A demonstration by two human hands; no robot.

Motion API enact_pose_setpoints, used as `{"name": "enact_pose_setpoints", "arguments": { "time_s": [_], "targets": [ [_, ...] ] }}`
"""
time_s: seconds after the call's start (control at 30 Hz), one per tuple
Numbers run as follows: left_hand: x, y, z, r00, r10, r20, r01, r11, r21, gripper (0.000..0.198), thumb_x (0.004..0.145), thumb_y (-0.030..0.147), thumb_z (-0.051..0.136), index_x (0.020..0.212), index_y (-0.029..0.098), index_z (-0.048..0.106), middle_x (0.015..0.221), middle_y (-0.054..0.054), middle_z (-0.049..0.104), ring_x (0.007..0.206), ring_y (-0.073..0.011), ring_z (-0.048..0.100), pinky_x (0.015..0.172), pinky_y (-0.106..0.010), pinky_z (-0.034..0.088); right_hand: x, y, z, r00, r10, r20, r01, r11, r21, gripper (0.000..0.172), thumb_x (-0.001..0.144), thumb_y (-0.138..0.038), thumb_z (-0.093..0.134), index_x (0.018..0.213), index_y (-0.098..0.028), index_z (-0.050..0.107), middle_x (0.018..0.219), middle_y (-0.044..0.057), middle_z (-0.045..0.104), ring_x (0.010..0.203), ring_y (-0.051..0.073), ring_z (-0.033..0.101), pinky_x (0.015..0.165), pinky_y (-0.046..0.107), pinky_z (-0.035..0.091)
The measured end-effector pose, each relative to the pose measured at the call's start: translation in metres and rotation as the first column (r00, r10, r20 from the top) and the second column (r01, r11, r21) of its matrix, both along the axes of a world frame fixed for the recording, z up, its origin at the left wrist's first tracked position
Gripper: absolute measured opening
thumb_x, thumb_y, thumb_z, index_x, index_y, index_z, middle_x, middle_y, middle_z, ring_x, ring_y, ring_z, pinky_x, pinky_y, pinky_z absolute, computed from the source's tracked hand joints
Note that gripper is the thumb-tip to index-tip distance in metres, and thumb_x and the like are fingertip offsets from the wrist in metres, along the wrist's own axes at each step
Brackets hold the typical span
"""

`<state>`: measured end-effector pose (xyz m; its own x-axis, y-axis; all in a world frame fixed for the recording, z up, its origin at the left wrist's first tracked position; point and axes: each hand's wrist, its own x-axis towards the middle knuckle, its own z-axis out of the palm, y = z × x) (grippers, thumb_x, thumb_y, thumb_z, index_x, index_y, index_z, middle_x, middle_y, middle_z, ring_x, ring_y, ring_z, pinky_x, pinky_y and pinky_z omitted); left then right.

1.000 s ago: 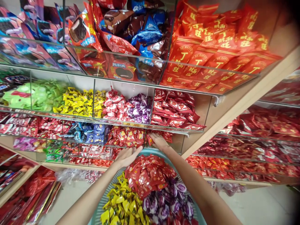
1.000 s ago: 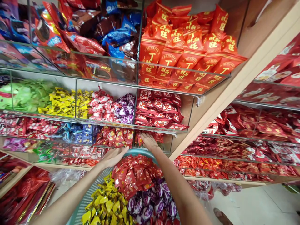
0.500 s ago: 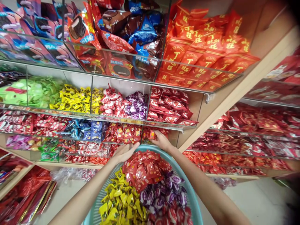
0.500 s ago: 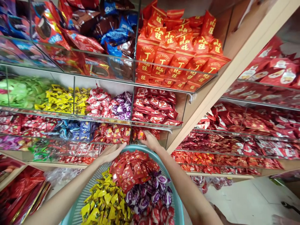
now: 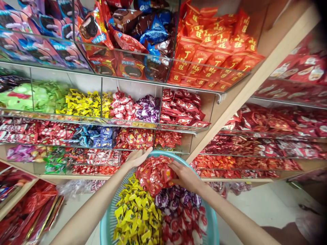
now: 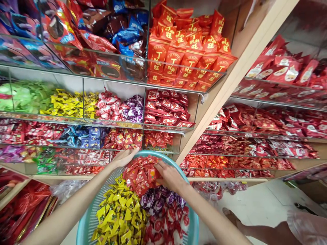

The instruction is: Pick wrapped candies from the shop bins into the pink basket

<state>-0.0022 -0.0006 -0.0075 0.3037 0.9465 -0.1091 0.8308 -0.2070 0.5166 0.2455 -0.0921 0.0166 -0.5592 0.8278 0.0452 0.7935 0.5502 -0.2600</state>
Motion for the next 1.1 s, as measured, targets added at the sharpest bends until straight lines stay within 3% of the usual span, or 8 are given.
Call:
{"name": "enact_pose_setpoints", "arguments": {
  "time_s": [0.23,0.43,0.7,0.9,1.0,1.1],
  "targets": [
    [0.002,-0.001,-0.001,1.000,0.011,-0.026,-0.011,1.000,-0.003,0.067,0.075,0.068,0.007,0.058,0.021,0.052,0.056,-0.005,0.060,0.059,-0.0223,0.056,0.053,-0.028,0.031,-0.037,0.001,0.004,0.977,0.070,0.202,-0.098,0.986,0.132,0.044,0.076,-0.015,0.051,0.119,-0.020,0.041,0.111,0.008,0.049,0.101,0.021,0.048,0.081,0.032,0.043],
    [0.002,-0.002,0.001,0.999,0.015,-0.036,-0.016,1.000,-0.011,0.071,0.075,0.069,0.007,0.063,0.021,0.058,0.061,-0.007,0.063,0.067,-0.0251,0.059,0.056,-0.030,0.034,-0.063,0.011,0.002,0.969,0.066,0.239,-0.113,0.976,0.189,0.034,0.083,-0.013,0.039,0.115,-0.022,0.045,0.109,0.009,0.050,0.096,0.021,0.051,0.077,0.033,0.045],
    [0.001,-0.002,0.001,0.999,0.011,-0.033,-0.011,1.000,-0.018,0.071,0.075,0.069,0.007,0.066,0.021,0.059,0.063,-0.007,0.065,0.068,-0.0265,0.060,0.059,-0.031,0.036,-0.061,0.013,-0.010,0.977,0.037,0.209,-0.077,0.979,0.188,0.038,0.084,-0.012,0.039,0.120,-0.021,0.041,0.109,0.010,0.050,0.096,0.021,0.050,0.078,0.033,0.044],
    [0.002,-0.003,0.003,0.999,0.017,-0.036,-0.017,1.000,0.006,0.071,0.075,0.069,0.007,0.062,0.021,0.057,0.061,-0.007,0.063,0.066,-0.0257,0.059,0.056,-0.030,0.034,-0.061,0.012,-0.009,0.978,0.119,0.170,-0.154,0.966,0.207,0.034,0.086,-0.015,0.037,0.119,-0.022,0.041,0.109,0.008,0.051,0.098,0.019,0.051,0.085,0.033,0.041],
    [0.002,-0.003,0.004,1.000,0.013,-0.027,-0.012,1.000,0.007,0.071,0.075,0.069,0.006,0.061,0.021,0.056,0.061,-0.007,0.063,0.065,-0.0252,0.059,0.056,-0.030,0.034,-0.056,0.009,-0.006,0.989,0.133,0.072,-0.143,0.975,0.170,0.044,0.081,-0.013,0.045,0.124,-0.021,0.036,0.118,0.008,0.047,0.109,0.019,0.046,0.091,0.034,0.038],
    [0.001,-0.003,0.003,1.000,0.009,-0.022,-0.009,1.000,-0.001,0.070,0.075,0.069,0.007,0.060,0.021,0.056,0.060,-0.007,0.062,0.063,-0.0245,0.058,0.055,-0.030,0.034,-0.040,0.005,-0.002,0.993,0.069,-0.100,-0.058,0.993,0.106,0.052,0.075,-0.015,0.053,0.123,-0.020,0.033,0.120,0.008,0.047,0.112,0.019,0.043,0.093,0.034,0.037]
  ]
}}
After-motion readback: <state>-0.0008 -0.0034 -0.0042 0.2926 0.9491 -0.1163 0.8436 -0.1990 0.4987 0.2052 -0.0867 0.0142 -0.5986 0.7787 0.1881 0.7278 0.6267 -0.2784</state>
